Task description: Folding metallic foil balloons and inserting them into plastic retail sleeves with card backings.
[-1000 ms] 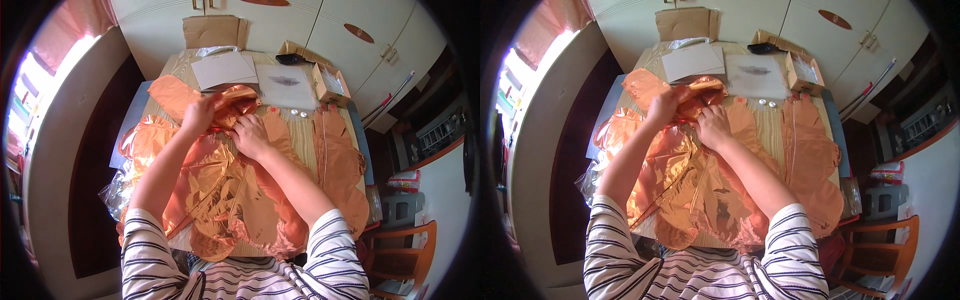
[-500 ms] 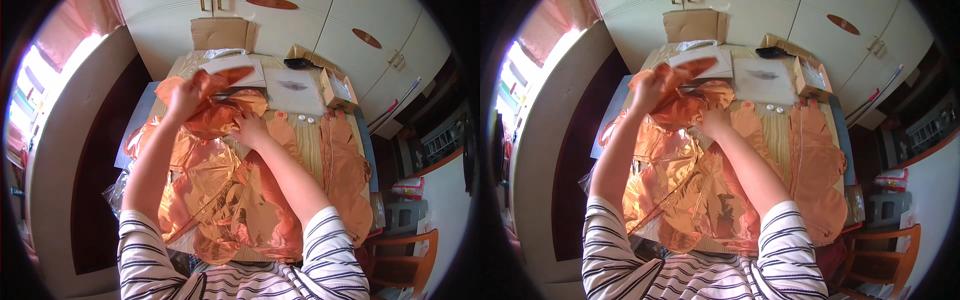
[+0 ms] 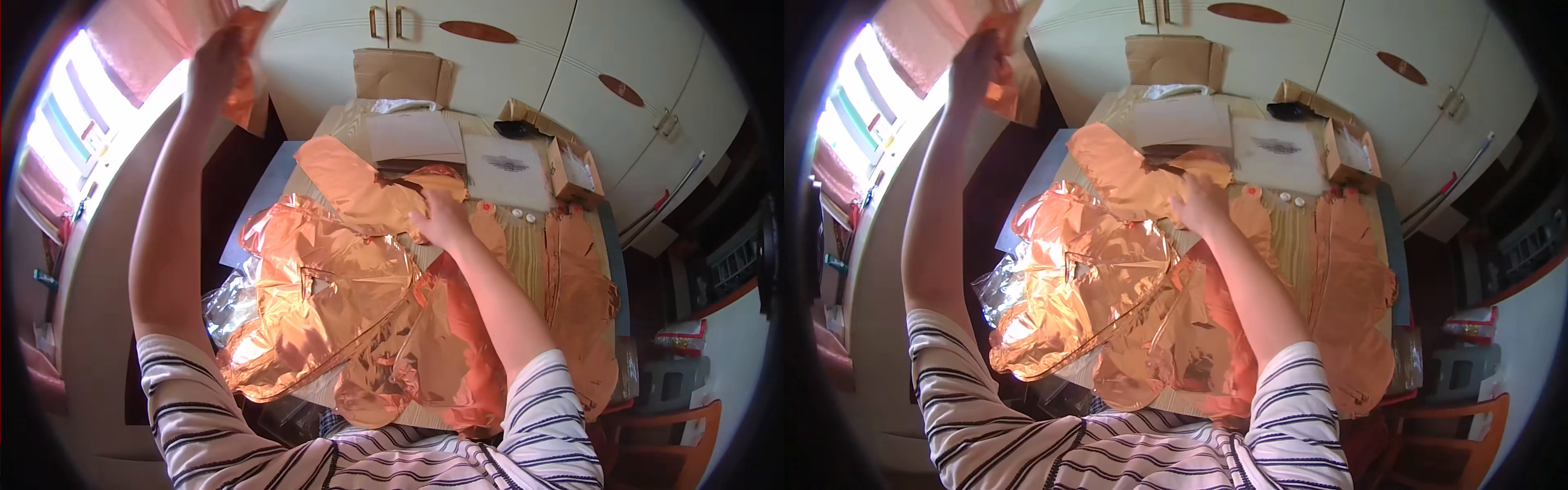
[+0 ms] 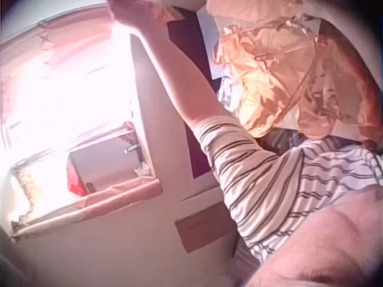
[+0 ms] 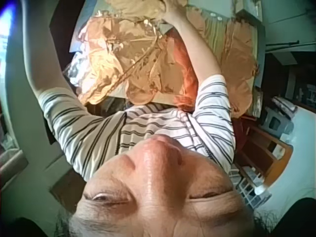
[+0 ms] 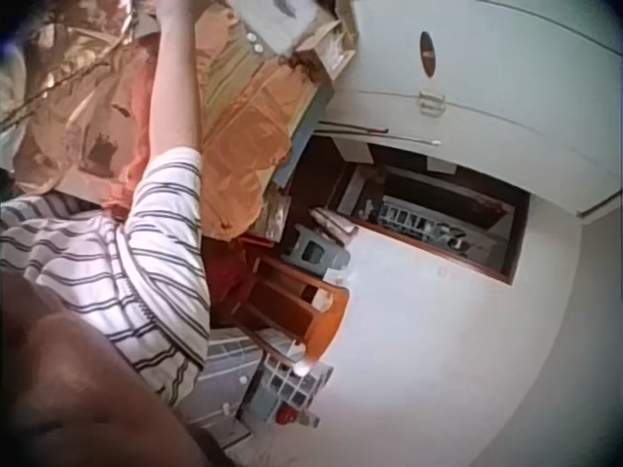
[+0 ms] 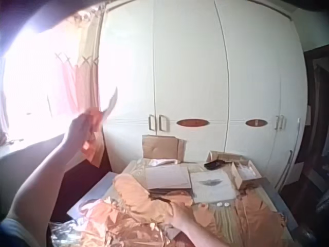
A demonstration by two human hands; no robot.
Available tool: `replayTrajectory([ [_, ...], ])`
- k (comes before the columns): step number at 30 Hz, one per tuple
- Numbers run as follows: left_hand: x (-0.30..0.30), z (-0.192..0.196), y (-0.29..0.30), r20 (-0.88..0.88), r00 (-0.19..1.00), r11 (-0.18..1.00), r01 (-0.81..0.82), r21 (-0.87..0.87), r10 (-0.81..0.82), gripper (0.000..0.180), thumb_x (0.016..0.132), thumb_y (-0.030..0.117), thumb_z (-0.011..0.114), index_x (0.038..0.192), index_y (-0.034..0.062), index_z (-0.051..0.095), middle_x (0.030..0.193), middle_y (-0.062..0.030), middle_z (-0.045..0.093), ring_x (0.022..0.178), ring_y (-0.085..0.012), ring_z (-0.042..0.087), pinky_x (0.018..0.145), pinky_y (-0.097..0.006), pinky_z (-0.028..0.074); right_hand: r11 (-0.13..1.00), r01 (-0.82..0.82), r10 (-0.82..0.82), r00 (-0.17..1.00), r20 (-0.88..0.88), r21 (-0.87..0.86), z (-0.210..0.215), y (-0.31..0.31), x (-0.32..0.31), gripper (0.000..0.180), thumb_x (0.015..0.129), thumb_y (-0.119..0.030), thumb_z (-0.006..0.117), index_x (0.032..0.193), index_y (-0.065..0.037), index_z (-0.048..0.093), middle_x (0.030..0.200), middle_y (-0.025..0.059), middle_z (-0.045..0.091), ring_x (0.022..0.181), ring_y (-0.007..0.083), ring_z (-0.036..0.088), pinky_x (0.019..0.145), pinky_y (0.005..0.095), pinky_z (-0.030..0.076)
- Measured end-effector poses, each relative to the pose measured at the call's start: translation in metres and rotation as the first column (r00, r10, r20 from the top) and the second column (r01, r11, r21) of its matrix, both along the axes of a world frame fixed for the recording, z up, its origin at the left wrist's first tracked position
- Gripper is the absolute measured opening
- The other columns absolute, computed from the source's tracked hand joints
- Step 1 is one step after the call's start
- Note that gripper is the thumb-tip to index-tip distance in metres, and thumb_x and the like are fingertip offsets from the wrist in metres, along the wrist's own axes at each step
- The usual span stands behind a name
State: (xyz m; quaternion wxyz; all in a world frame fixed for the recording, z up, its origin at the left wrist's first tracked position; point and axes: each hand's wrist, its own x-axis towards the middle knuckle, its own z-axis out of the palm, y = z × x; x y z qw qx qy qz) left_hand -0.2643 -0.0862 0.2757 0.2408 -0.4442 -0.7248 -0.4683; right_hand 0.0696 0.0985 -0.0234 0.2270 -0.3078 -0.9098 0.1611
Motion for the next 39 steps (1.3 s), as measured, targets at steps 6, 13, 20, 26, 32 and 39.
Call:
replayTrajectory([
  [6,0.145,-0.031,-0.025,-0.358,0.862,0.914,0.248,-0.321,-0.36,0.015,0.1,0.015,0.061,0.111,0.0069,0.066,0.088,-0.0114,0.071,0.082,-0.0277,0.069,0.075,-0.039,0.054,0.787,0.133,0.302,0.768,-0.564,0.602,0.185,-0.055,0.043,0.074,0.075,-0.02,0.084,0.138,-0.007,0.049,0.123,0.022,0.061,0.116,0.0367,0.059,0.099,0.0509,0.045],
  [13,0.256,-0.092,-0.05,-0.561,0.637,0.844,0.465,-0.266,-0.528,0.019,0.09,0.007,0.069,0.108,0.0044,0.067,0.093,-0.0098,0.071,0.089,-0.0312,0.068,0.09,-0.042,0.052,0.877,-0.401,0.455,0.871,-0.187,0.265,0.218,-0.093,0.107,0.024,0.084,-0.02,0.077,0.101,-0.005,0.07,0.097,0.0153,0.07,0.092,0.0344,0.066,0.085,0.0453,0.05],
  [20,0.299,-0.21,-0.132,-0.329,0.393,0.511,0.713,-0.48,-0.859,0.05,0.077,0.02,0.079,0.122,0.0057,0.065,0.127,-0.0143,0.063,0.123,-0.0347,0.058,0.108,-0.049,0.042,0.973,0.193,-0.164,0.964,-0.211,0.128,0.227,-0.1,0.237,0.029,0.094,-0.025,0.072,0.101,0.004,0.073,0.079,0.0089,0.073,0.073,0.0094,0.063,0.07,0.0292,0.051],
  [26,0.316,-0.287,-0.156,0.07,0.579,0.411,0.653,-0.636,-0.812,0.057,0.087,0.035,0.072,0.133,0.0041,0.06,0.145,-0.0212,0.051,0.137,-0.0402,0.046,0.113,-0.053,0.037,0.774,0.243,-0.004,0.925,-0.379,0.584,0.245,-0.171,0.283,0.019,0.093,-0.018,0.069,0.094,0.0,0.071,0.082,0.0134,0.068,0.071,0.0273,0.067,0.068,0.038,0.052],
  [32,0.332,-0.265,-0.178,0.195,0.531,0.386,0.78,-0.492,-0.825,0.039,0.083,0.019,0.07,0.119,0.0028,0.066,0.118,-0.0153,0.067,0.111,-0.0358,0.063,0.101,-0.049,0.047,0.634,-0.183,0.278,0.961,0.0,0.752,0.15,-0.246,0.296,0.021,0.075,-0.008,0.071,0.095,0.0,0.068,0.088,0.0086,0.064,0.078,0.0266,0.066,0.074,0.041,0.052],
  [39,0.317,-0.313,-0.293,0.878,0.386,-0.072,0.904,-0.421,-0.284,0.032,0.087,0.025,0.069,0.107,0.0015,0.075,0.095,-0.0195,0.075,0.094,-0.0309,0.072,0.087,-0.038,0.056,0.813,-0.301,0.341,0.94,0.011,0.498,0.04,-0.26,0.293,0.018,0.073,-0.008,0.069,0.09,-0.003,0.067,0.079,0.0044,0.059,0.078,0.0216,0.062,0.074,0.0374,0.049],
])
